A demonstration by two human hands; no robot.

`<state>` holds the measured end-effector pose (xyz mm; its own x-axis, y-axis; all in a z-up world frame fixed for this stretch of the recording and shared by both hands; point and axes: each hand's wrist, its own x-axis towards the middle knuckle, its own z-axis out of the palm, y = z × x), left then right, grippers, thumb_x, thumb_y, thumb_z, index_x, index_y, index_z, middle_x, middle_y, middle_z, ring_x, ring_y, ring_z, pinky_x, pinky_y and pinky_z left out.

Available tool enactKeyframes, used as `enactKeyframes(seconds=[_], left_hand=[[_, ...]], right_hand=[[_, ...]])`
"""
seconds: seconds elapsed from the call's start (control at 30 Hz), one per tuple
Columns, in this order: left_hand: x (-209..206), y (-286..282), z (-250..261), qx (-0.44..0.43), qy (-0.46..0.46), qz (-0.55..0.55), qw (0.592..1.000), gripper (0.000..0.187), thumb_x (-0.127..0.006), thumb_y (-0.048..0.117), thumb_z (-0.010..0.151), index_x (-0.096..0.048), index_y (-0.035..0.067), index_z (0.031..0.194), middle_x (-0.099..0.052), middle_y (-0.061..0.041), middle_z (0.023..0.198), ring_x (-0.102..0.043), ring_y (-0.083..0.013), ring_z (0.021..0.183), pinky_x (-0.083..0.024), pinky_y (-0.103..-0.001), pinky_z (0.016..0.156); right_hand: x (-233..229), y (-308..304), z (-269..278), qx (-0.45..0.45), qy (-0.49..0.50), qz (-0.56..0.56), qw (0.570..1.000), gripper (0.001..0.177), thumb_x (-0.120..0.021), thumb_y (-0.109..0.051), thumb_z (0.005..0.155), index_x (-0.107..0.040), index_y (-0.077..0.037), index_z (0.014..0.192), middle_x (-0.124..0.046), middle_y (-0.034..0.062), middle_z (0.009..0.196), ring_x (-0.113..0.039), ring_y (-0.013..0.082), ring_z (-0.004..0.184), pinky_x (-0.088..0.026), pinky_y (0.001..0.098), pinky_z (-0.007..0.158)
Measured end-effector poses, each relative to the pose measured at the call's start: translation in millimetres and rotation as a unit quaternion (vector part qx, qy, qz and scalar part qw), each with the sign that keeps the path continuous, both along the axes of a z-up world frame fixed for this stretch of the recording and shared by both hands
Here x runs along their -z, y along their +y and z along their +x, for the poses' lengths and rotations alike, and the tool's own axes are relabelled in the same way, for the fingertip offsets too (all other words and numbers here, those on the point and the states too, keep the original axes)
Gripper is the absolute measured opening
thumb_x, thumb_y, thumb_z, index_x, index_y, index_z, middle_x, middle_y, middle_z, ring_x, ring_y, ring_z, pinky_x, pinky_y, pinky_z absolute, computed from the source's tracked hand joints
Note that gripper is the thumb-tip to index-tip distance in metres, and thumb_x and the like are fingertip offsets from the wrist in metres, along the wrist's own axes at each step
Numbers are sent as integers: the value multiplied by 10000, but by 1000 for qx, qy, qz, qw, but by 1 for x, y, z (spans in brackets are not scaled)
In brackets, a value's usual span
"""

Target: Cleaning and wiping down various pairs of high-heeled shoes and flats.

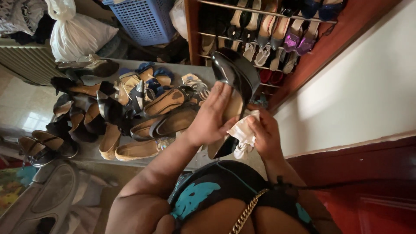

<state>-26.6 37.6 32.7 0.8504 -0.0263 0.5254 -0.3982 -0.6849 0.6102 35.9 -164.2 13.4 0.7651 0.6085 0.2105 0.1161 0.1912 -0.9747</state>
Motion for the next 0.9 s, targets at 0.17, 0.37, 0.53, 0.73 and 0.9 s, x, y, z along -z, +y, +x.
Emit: enactKeyframes(seconds=[0.17,0.37,0.53,0.73,0.9], left_hand=[[12,7,4,-1,-36,-77,996,905,-762,163,867,-267,-83,1583,-261,-351,1635,-219,-459,1586,-218,-442,1298],[61,6,16,190,-125,-320,919,769,-625,-75,1019,-199,29,1651,-127,-157,1796,-27,-279,1701,-68,-365,1388],[59,4,17,205,12,-439,875,799,-558,-113,983,-178,19,1673,-127,-149,1782,-128,-275,1655,-132,-388,1337],[63,4,18,249,45,-500,828,815,-620,-35,988,-156,10,1657,-105,-129,1771,-139,-250,1639,-139,-385,1332],[76,10,21,303,2,-482,822,841,-646,-55,955,-199,4,1665,-128,-135,1783,-141,-257,1661,-157,-398,1358]], right_hand=[[10,-8,11,113,-102,32,988,374,-581,-209,1050,-642,49,1313,-639,102,938,-522,123,709,-449,282,617],[-67,-4,9,157,-145,163,963,296,-564,-166,999,-512,10,1231,-600,76,997,-679,171,765,-626,324,641],[-68,-4,30,190,-185,216,940,240,-605,-146,1083,-521,22,1233,-565,76,1033,-637,159,816,-572,287,686],[-55,25,27,142,-449,51,881,360,-713,-242,1036,-567,-8,1268,-607,109,1141,-655,216,968,-575,334,816],[-73,26,19,-28,-657,-72,750,376,-869,-236,789,-718,-42,1073,-619,95,986,-661,257,797,-508,390,730]])
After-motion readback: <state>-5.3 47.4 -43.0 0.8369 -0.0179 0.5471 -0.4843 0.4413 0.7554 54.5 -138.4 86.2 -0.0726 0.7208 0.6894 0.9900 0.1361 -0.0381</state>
